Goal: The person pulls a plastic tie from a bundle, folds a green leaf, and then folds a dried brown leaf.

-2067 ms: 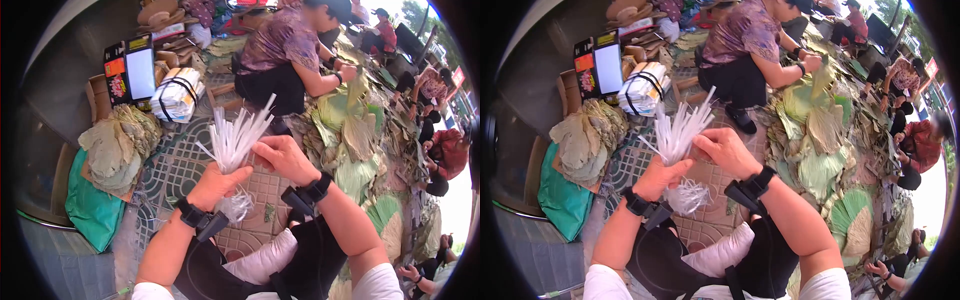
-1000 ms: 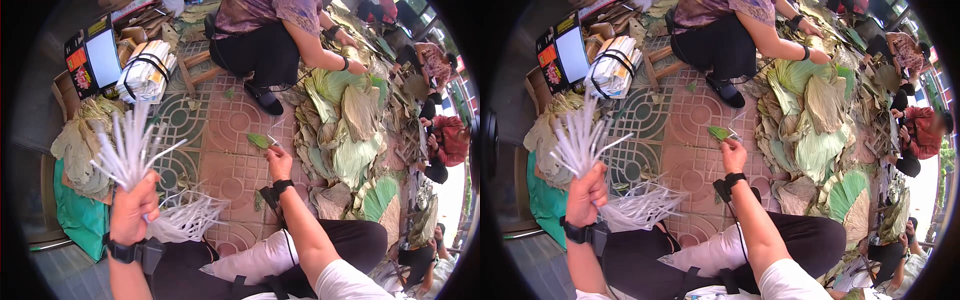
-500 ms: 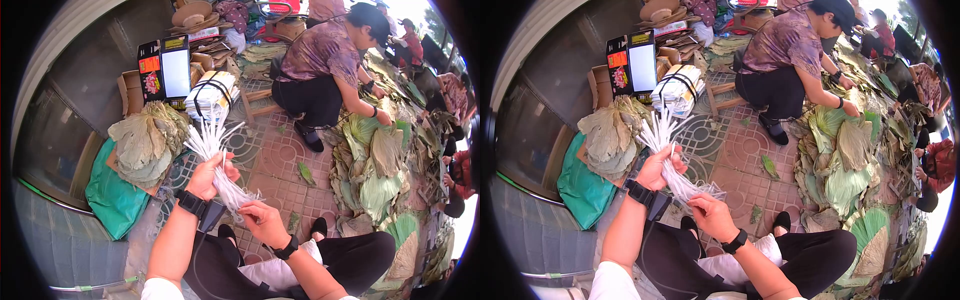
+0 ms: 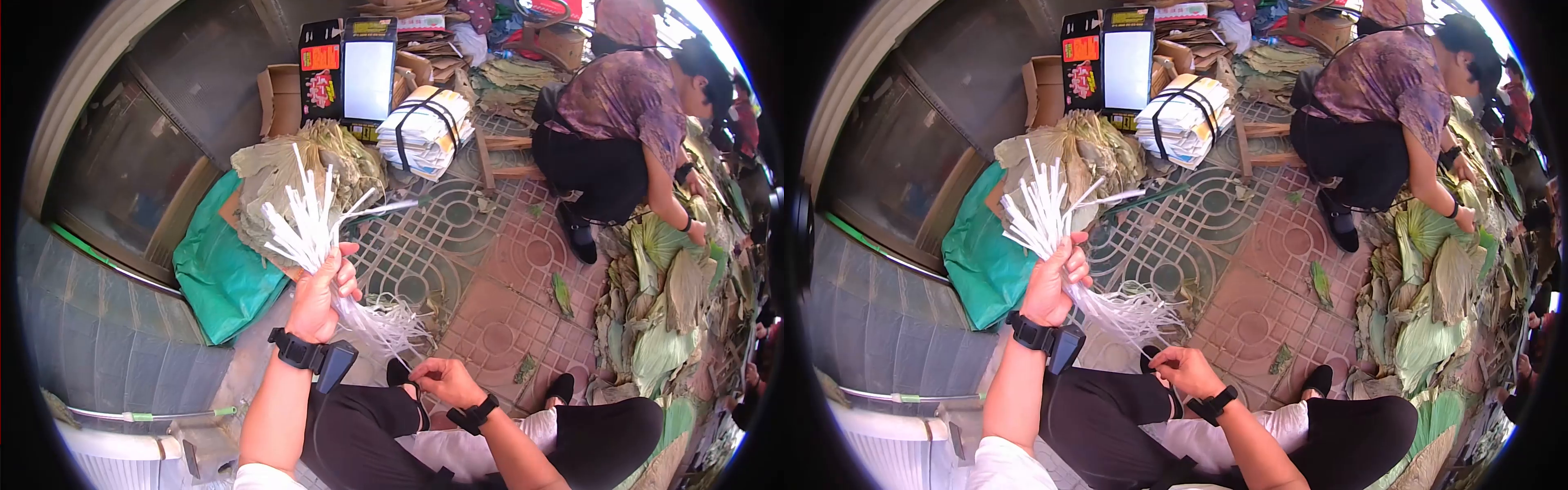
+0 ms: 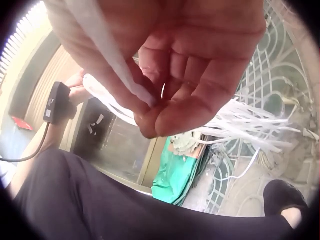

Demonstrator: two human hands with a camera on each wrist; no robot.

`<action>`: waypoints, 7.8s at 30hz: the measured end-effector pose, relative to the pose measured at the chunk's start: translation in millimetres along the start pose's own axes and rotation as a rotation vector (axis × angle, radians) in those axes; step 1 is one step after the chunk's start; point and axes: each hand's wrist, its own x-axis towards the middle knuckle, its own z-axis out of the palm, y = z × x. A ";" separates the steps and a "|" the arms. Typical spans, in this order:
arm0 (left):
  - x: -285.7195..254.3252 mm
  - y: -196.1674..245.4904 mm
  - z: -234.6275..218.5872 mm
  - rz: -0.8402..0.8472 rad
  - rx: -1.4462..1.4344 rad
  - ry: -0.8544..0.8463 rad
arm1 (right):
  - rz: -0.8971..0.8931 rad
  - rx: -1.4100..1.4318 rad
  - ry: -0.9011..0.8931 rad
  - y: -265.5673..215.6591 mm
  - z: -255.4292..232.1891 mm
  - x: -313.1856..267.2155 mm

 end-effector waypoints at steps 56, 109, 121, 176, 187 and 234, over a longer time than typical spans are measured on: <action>-10.9 -102.5 249.1 -0.361 0.205 -0.676 | -0.219 -0.578 0.355 -226.2 -154.8 -168.7; -7.9 -144.1 262.0 -0.374 0.258 -0.744 | -0.221 0.126 0.210 -179.3 -158.6 -149.9; -18.5 -112.1 271.3 -0.267 0.166 -0.650 | -0.172 0.099 0.402 -213.7 -143.3 -125.8; 3.5 -89.1 209.2 -0.395 -0.092 -0.478 | -0.379 -0.338 1.082 -213.6 -225.9 -149.2; 20.7 -110.1 241.9 -0.279 -0.478 -0.435 | 0.077 -0.254 0.102 -207.5 -135.4 -110.7; 0.8 -92.1 219.6 -0.469 0.027 -0.875 | -0.093 0.509 0.124 -220.3 -153.4 -150.4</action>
